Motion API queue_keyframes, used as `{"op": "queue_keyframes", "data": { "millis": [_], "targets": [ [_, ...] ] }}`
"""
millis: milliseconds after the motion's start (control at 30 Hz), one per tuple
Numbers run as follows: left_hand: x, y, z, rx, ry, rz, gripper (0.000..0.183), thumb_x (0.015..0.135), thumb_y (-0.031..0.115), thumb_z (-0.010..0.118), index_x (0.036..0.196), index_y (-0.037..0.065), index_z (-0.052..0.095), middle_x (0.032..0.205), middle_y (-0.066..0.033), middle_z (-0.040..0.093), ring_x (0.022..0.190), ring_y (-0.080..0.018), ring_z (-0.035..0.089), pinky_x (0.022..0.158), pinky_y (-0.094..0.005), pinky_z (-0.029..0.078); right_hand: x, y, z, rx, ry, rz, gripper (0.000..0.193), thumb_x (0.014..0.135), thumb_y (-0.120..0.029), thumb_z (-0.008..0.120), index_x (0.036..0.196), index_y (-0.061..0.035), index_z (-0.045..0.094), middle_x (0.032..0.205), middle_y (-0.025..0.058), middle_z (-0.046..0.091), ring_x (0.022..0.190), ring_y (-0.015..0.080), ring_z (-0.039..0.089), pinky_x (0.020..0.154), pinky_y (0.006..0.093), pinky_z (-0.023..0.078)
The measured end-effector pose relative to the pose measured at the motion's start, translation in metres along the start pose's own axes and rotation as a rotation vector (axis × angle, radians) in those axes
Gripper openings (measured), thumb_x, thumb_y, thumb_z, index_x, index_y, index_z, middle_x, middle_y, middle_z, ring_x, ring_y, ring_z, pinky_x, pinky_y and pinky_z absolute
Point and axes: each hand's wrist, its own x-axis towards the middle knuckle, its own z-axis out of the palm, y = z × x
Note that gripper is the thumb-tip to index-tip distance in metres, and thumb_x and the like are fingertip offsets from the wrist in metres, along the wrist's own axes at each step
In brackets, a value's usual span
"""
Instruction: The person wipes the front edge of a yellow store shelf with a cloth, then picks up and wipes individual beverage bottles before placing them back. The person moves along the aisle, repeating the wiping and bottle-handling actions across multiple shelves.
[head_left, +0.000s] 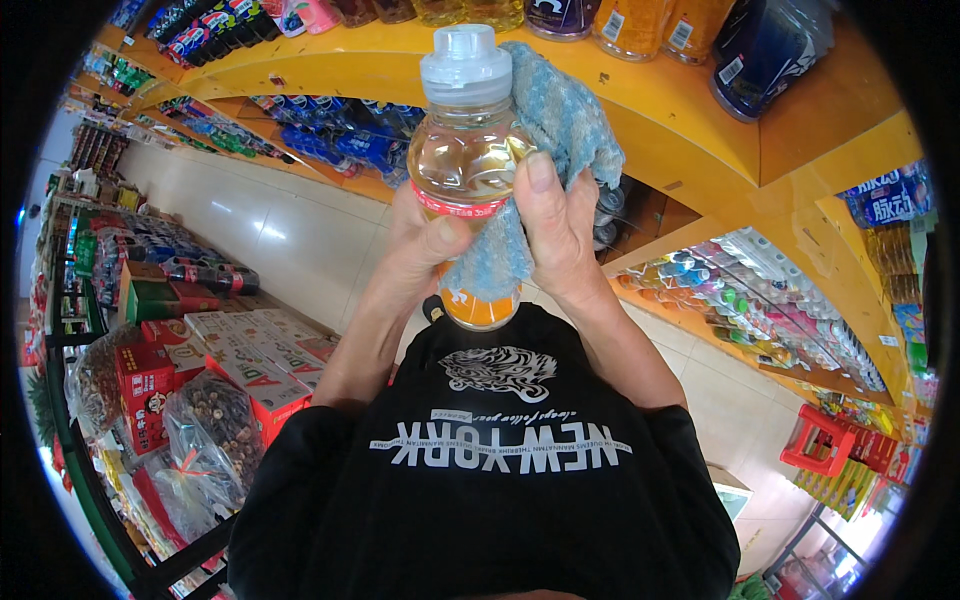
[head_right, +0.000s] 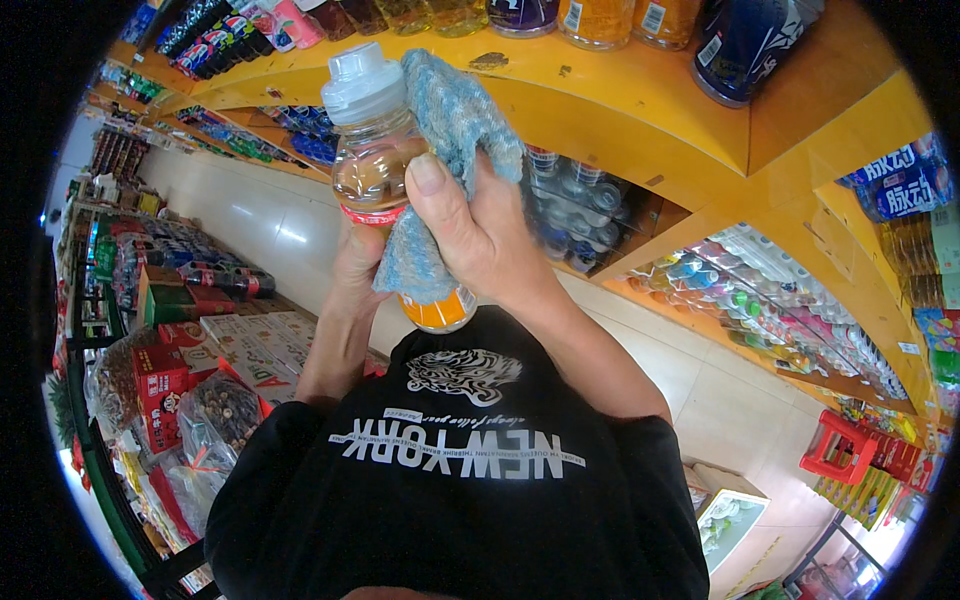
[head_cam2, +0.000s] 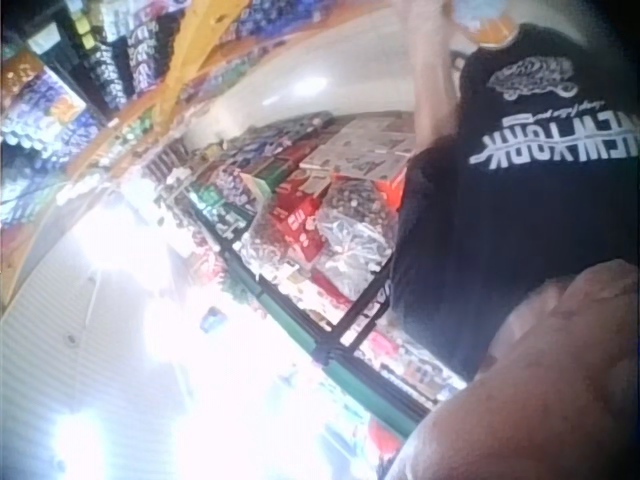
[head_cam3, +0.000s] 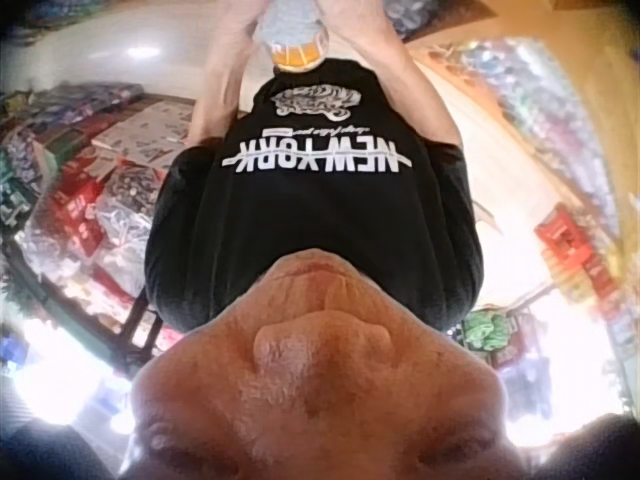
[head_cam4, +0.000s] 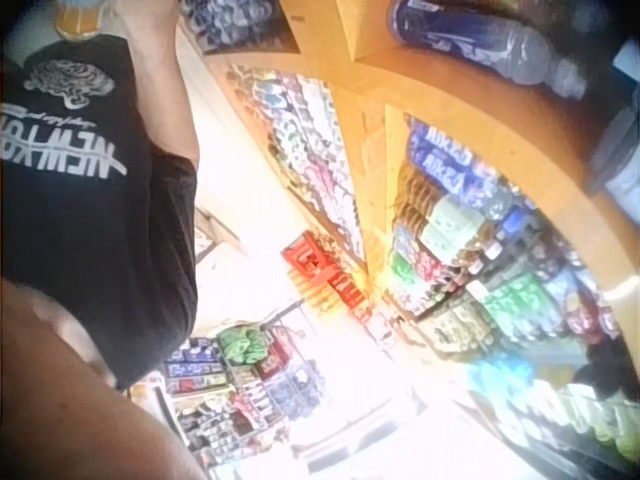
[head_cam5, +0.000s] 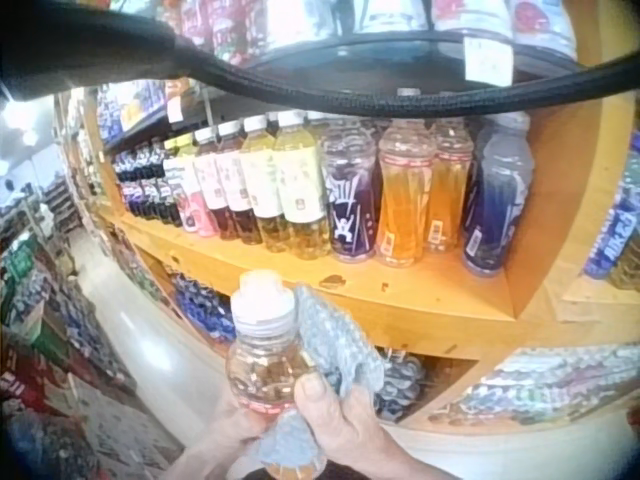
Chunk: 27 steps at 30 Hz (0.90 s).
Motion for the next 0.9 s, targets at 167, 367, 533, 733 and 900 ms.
{"op": "queue_keyframes", "data": {
  "millis": [167,367,533,733,900],
  "targets": [
    [-0.002,0.000,-0.002,0.023,0.049,0.043,0.098,0.065,0.049,0.085,0.136,-0.003,0.042,0.127,-0.0120,0.057,0.115,-0.0199,0.057,0.099,-0.0344,0.045,-0.002,0.008,0.003,-0.018,-0.004,0.023,0.059,0.097,-0.045,0.047,0.127,0.0057,0.048,0.122,0.0196,0.054,0.116,0.0232,0.050,0.102,0.0356,0.035],
    [-0.005,0.007,-0.004,0.078,0.203,0.149,0.097,0.065,0.049,0.085,0.135,-0.003,0.043,0.126,-0.0116,0.058,0.114,-0.0202,0.057,0.098,-0.0339,0.045,-0.020,0.030,0.011,-0.119,-0.062,-0.002,0.066,0.098,-0.043,0.044,0.139,0.0079,0.033,0.140,0.0225,0.042,0.131,0.0319,0.040,0.109,0.0385,0.027],
    [-0.002,0.008,-0.013,0.137,0.222,0.296,0.091,0.072,0.052,0.078,0.137,0.000,0.041,0.128,-0.0124,0.056,0.116,-0.0232,0.056,0.099,-0.0376,0.046,-0.029,0.038,0.012,-0.117,-0.122,0.120,0.067,0.098,-0.041,0.045,0.141,0.0083,0.030,0.143,0.0226,0.037,0.133,0.0311,0.036,0.111,0.0380,0.024],
    [0.005,0.018,-0.030,0.142,0.211,0.310,0.094,0.076,0.071,0.061,0.138,0.004,0.040,0.116,-0.0147,0.057,0.103,-0.0264,0.059,0.090,-0.0397,0.051,-0.049,0.056,0.014,0.187,-0.012,0.383,0.068,0.098,-0.051,0.043,0.133,0.0061,0.042,0.131,0.0161,0.049,0.123,0.0246,0.045,0.106,0.0362,0.032],
    [0.009,0.024,-0.023,-0.083,0.201,0.327,0.085,0.084,0.070,0.052,0.135,0.002,0.043,0.116,-0.0164,0.058,0.102,-0.0290,0.059,0.089,-0.0434,0.052,-0.060,0.071,0.014,0.289,0.029,0.390,0.066,0.099,-0.053,0.038,0.136,0.0018,0.041,0.124,0.0138,0.057,0.108,0.0196,0.059,0.093,0.0349,0.048]
  ]
}}
